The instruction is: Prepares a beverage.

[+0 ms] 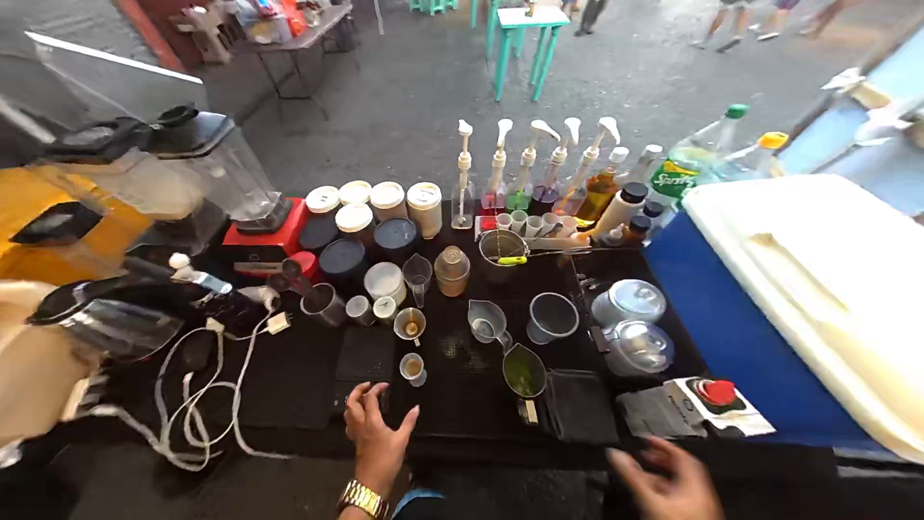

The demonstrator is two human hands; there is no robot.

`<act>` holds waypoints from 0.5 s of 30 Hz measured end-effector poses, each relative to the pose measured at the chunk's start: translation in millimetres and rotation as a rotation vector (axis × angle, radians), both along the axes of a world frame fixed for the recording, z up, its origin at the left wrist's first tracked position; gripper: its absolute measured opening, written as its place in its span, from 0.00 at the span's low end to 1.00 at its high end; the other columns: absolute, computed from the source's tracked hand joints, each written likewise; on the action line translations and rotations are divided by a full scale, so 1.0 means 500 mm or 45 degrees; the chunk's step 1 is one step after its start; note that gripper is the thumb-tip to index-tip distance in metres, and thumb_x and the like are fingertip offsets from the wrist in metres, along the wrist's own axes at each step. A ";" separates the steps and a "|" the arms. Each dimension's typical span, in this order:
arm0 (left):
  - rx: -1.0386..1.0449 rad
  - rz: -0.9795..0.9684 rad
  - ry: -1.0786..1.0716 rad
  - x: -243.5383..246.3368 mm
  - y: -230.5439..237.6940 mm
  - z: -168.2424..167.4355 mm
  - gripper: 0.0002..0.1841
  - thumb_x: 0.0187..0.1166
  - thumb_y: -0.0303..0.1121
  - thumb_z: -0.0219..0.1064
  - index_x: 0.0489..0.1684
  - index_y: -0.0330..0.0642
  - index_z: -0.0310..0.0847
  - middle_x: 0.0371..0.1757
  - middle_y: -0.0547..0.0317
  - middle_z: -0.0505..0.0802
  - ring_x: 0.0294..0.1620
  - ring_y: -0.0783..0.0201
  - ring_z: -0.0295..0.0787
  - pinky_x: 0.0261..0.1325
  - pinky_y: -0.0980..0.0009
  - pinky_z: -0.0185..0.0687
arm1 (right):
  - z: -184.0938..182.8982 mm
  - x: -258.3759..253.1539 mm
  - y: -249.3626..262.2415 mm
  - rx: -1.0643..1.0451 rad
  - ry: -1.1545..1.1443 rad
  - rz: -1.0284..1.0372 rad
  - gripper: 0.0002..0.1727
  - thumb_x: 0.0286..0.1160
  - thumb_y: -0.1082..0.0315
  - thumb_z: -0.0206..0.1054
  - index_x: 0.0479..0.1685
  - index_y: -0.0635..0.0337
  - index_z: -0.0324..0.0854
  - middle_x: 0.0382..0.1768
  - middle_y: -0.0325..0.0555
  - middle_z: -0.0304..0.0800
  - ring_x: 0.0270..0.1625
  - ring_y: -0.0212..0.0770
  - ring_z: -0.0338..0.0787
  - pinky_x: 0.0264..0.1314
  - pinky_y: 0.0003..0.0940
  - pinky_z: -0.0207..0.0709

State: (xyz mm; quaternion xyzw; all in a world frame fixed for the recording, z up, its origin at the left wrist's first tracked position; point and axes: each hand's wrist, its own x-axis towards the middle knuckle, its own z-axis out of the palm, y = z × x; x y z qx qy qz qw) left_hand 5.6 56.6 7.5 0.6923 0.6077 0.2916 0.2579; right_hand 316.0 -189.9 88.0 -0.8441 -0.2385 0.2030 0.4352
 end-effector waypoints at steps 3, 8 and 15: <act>-0.056 -0.092 0.001 0.014 0.076 0.012 0.44 0.45 0.52 0.89 0.68 0.39 0.83 0.83 0.27 0.69 0.81 0.24 0.63 0.76 0.28 0.62 | -0.095 -0.088 0.175 -0.328 0.340 0.072 0.53 0.52 0.42 0.87 0.78 0.66 0.71 0.65 0.69 0.82 0.60 0.64 0.89 0.56 0.62 0.86; -0.130 -0.288 0.063 0.009 0.113 0.017 0.48 0.43 0.55 0.89 0.70 0.41 0.82 0.83 0.28 0.69 0.81 0.24 0.64 0.73 0.27 0.63 | -0.135 -0.150 0.265 -0.407 -0.036 -0.012 0.22 0.75 0.55 0.73 0.53 0.68 0.87 0.46 0.61 0.92 0.49 0.59 0.93 0.57 0.63 0.84; -0.205 -0.334 0.071 -0.021 0.108 -0.007 0.48 0.46 0.55 0.88 0.72 0.39 0.79 0.83 0.27 0.69 0.78 0.22 0.65 0.69 0.26 0.64 | 0.047 -0.122 0.210 -0.451 -0.053 0.256 0.18 0.85 0.63 0.60 0.58 0.71 0.84 0.44 0.59 0.94 0.48 0.55 0.95 0.60 0.58 0.86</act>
